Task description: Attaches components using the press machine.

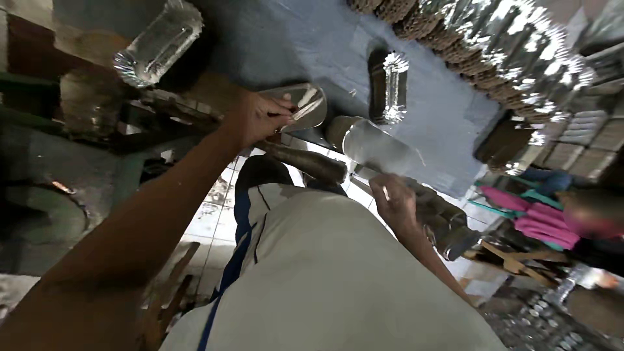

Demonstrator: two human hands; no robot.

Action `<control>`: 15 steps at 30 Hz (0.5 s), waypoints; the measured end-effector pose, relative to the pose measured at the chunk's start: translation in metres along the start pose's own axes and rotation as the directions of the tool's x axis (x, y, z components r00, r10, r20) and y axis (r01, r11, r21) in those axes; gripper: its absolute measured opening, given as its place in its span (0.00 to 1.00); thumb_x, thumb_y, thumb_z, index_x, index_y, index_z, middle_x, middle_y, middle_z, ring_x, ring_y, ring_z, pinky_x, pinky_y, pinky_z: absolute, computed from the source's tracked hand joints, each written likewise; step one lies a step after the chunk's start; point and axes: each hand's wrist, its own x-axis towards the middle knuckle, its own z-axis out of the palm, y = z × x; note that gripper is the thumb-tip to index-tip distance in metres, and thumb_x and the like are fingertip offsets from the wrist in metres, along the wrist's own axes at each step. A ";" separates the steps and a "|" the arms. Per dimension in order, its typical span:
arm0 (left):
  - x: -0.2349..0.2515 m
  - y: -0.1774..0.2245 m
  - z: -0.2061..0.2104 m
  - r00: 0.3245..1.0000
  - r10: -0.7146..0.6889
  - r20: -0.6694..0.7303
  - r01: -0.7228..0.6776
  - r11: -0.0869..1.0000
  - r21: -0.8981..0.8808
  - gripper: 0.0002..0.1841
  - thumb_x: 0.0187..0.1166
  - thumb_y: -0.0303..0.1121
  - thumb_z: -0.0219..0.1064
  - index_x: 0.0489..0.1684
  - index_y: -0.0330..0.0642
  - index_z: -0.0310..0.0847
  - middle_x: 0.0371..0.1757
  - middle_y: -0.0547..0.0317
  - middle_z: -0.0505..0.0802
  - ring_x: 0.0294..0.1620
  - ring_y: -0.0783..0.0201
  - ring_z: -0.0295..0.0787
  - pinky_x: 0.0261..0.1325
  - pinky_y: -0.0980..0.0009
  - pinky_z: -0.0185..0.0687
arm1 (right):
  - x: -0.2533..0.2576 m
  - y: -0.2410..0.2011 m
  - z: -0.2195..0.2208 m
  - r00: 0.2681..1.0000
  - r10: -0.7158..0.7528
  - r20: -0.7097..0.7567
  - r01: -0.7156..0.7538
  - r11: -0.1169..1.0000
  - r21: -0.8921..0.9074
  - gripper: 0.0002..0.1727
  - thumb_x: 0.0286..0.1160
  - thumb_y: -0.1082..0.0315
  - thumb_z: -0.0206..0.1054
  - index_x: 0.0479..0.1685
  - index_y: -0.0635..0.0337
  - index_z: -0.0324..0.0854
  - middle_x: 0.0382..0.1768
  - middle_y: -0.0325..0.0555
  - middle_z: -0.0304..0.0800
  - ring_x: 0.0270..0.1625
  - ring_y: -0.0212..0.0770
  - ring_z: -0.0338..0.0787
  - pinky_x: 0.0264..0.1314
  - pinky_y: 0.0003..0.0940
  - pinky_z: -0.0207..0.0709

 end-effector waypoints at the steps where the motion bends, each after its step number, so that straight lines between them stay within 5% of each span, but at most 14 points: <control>1: -0.001 0.000 0.003 1.000 0.027 -0.005 -0.026 0.998 0.057 0.11 0.81 0.34 0.69 0.46 0.36 0.94 0.61 0.49 0.95 0.74 0.55 0.85 0.82 0.56 0.74 | 0.016 -0.002 0.000 0.996 -0.073 -0.051 0.069 0.994 -0.090 0.10 0.76 0.62 0.72 0.45 0.59 0.93 0.50 0.52 0.95 0.55 0.47 0.93 0.61 0.45 0.86; 4: -0.010 0.020 0.009 1.000 0.027 0.002 -0.026 0.970 0.242 0.15 0.89 0.32 0.58 0.59 0.31 0.87 0.66 0.40 0.91 0.75 0.46 0.84 0.81 0.48 0.73 | 0.055 0.006 0.001 0.990 -0.072 0.119 0.101 0.960 -0.261 0.28 0.63 0.54 0.81 0.66 0.51 0.85 0.70 0.57 0.83 0.72 0.64 0.80 0.70 0.62 0.77; 6: -0.025 0.056 0.011 0.995 -0.026 -0.097 0.060 0.928 0.366 0.17 0.88 0.26 0.57 0.70 0.28 0.79 0.70 0.31 0.86 0.73 0.35 0.83 0.78 0.38 0.72 | 0.074 0.024 -0.007 0.965 -0.155 0.210 0.182 0.976 -0.117 0.27 0.58 0.59 0.83 0.61 0.54 0.87 0.67 0.57 0.83 0.71 0.62 0.79 0.72 0.60 0.75; 8: -0.055 0.099 0.012 0.911 -0.109 -0.397 0.255 0.907 0.335 0.20 0.88 0.26 0.54 0.74 0.27 0.74 0.71 0.29 0.84 0.74 0.35 0.80 0.78 0.39 0.71 | 0.090 0.045 -0.023 0.916 -0.271 0.296 0.228 0.958 0.171 0.20 0.61 0.60 0.83 0.53 0.54 0.90 0.63 0.52 0.86 0.70 0.53 0.81 0.76 0.53 0.75; 10: -0.093 0.136 0.017 0.710 -0.161 -0.686 0.217 0.976 -0.005 0.20 0.93 0.34 0.50 0.75 0.30 0.71 0.69 0.47 0.86 0.70 0.59 0.84 0.76 0.59 0.79 | 0.103 0.059 -0.037 0.869 -0.300 0.394 0.131 0.906 0.403 0.18 0.62 0.62 0.83 0.51 0.56 0.91 0.60 0.51 0.87 0.66 0.43 0.85 0.69 0.41 0.83; 11: -0.113 0.155 0.023 0.633 -0.252 -0.732 0.087 0.963 -0.256 0.19 0.94 0.35 0.49 0.77 0.36 0.68 0.68 0.55 0.86 0.68 0.63 0.85 0.73 0.60 0.82 | 0.109 0.064 -0.041 0.845 -0.307 0.437 0.074 0.877 0.474 0.18 0.62 0.63 0.83 0.51 0.58 0.91 0.59 0.51 0.87 0.62 0.41 0.87 0.65 0.37 0.86; 13: -0.159 0.191 0.047 0.609 -0.482 -0.630 -0.122 0.728 -0.675 0.18 0.94 0.38 0.43 0.75 0.53 0.71 0.65 0.67 0.88 0.67 0.67 0.85 0.73 0.60 0.81 | 0.123 0.070 -0.048 0.800 -0.316 0.510 0.000 0.850 0.527 0.16 0.63 0.65 0.82 0.50 0.60 0.91 0.54 0.49 0.89 0.53 0.37 0.88 0.58 0.34 0.85; 15: -0.194 0.216 0.080 0.594 -0.667 -0.450 -0.103 0.491 -0.865 0.19 0.92 0.46 0.41 0.52 0.60 0.82 0.48 0.71 0.93 0.52 0.72 0.91 0.57 0.65 0.89 | 0.132 0.069 -0.053 0.771 -0.278 0.573 -0.076 0.853 0.516 0.13 0.67 0.68 0.79 0.49 0.62 0.92 0.50 0.48 0.91 0.47 0.36 0.89 0.54 0.35 0.85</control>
